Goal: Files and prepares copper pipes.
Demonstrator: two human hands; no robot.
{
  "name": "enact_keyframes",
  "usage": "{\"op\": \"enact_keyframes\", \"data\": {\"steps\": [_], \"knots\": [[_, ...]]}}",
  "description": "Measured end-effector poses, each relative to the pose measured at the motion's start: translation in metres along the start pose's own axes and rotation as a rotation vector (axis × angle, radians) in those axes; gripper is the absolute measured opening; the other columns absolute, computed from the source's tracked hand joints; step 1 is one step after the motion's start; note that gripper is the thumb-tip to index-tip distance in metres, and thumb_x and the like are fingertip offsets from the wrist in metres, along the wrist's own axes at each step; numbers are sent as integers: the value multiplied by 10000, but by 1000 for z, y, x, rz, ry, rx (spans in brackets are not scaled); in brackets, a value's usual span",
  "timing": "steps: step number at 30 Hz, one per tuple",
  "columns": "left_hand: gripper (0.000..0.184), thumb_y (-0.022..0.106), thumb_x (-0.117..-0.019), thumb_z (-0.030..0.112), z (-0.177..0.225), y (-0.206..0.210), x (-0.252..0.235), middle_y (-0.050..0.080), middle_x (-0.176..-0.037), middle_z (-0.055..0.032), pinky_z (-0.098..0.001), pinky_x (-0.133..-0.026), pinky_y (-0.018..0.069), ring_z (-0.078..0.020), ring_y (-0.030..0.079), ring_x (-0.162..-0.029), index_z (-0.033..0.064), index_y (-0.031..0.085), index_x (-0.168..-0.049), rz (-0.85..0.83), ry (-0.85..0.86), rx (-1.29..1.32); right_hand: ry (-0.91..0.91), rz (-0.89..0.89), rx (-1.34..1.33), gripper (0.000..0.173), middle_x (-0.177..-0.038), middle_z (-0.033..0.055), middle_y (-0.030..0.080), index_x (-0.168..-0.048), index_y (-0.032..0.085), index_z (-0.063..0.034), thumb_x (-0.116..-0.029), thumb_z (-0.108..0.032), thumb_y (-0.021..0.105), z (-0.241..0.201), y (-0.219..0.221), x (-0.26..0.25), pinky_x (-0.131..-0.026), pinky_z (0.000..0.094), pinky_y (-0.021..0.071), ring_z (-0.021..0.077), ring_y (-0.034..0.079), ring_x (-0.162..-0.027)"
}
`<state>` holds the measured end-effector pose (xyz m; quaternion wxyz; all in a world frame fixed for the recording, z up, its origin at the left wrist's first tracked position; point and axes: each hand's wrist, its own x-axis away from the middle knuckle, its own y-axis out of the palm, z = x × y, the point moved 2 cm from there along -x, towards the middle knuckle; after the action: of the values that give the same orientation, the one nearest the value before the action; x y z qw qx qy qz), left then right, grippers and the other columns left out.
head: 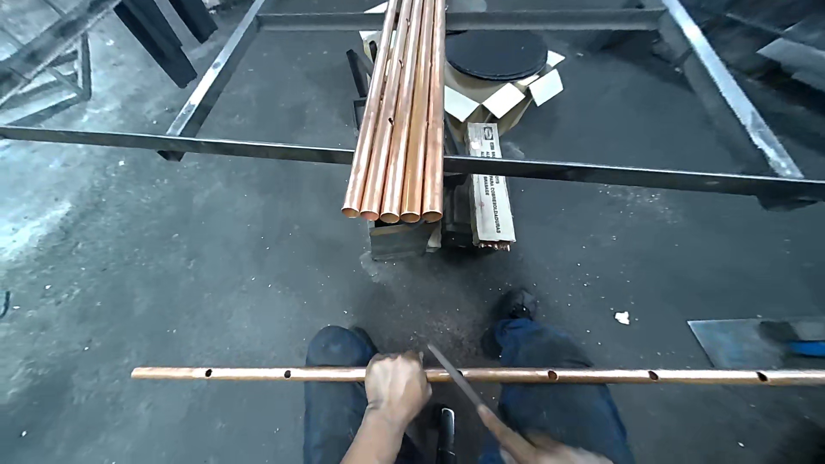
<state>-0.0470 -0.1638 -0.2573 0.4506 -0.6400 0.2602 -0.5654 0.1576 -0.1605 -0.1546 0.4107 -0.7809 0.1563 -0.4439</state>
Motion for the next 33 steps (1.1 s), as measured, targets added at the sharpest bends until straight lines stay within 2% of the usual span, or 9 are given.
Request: {"op": "enact_keyframes", "data": {"steps": [3, 5, 7, 9, 11, 13, 15, 23, 33], "knots": [[476, 384, -1055, 433, 1, 3, -2, 778, -916, -79, -469, -825, 594, -255, 766, -932, 118, 734, -982, 27, 0, -8, 91, -82, 74, 519, -934, 157, 750, -1572, 449, -323, -1053, -340, 430, -8, -7, -59, -746, 587, 564, 387, 731, -885], [504, 379, -1064, 458, 0, 12, 1, 770, -824, -46, -422, -769, 603, -213, 770, -847, 147, 742, -904, 209, 11, -44, 134, -184, 114, 520, -1035, 146, 750, -1577, 426, -327, -1058, -353, 410, -11, -16, -80, -850, 582, 555, 371, 721, -1007], [483, 444, -1035, 508, -2, 20, 3, 748, -750, -3, -379, -702, 597, -168, 758, -764, 184, 734, -824, 384, 37, -74, 131, -161, 54, 500, -1045, 139, 753, -1554, 458, -350, -1057, -382, 422, -3, -20, -69, -841, 594, 554, 370, 721, -1003], [358, 631, -885, 539, -4, 22, 9, 744, -760, 17, -378, -681, 595, -155, 746, -745, 200, 737, -835, 466, 79, -72, 111, -7, -45, 486, -974, 151, 760, -1532, 502, -364, -1048, -391, 467, 12, -22, -34, -743, 611, 558, 390, 730, -889], [448, 718, -736, 602, -5, 20, 17, 756, -834, 8, -408, -710, 597, -176, 744, -793, 195, 752, -919, 459, 102, -42, 94, 135, -109, 486, -953, 154, 760, -1528, 525, -318, -1047, -372, 485, 29, -22, 2, -668, 610, 561, 392, 730, -809], [703, 615, -768, 824, -5, 15, 22, 766, -933, -16, -443, -780, 597, -211, 742, -889, 183, 753, -1020, 397, 122, -32, 99, 189, -166, 495, -960, 163, 753, -1545, 507, -281, -1061, -374, 466, 45, -20, 26, -649, 606, 558, 385, 723, -784], [817, 494, -798, 907, -2, 13, 24, 765, -976, -27, -450, -805, 597, -220, 740, -925, 176, 744, -1063, 351, 152, -37, 115, 200, -219, 508, -982, 176, 747, -1563, 482, -269, -1070, -388, 451, 55, -12, 39, -667, 610, 557, 388, 718, -792], [776, 428, -872, 874, 14, 18, 26, 754, -875, -22, -424, -739, 600, -207, 741, -836, 175, 752, -967, 408, 212, -68, 90, 281, -251, 536, -990, 150, 753, -1571, 469, -254, -1059, -412, 489, 53, -5, 44, -646, 571, 568, 352, 724, -770], [810, 343, -908, 865, 21, 11, 22, 756, -909, -38, -435, -768, 592, -213, 743, -871, 167, 745, -999, 266, 205, -43, 99, 277, -238, 528, -982, 139, 753, -1562, 484, -274, -1053, -412, 494, 63, 0, 50, -642, 572, 563, 350, 724, -767]]}}
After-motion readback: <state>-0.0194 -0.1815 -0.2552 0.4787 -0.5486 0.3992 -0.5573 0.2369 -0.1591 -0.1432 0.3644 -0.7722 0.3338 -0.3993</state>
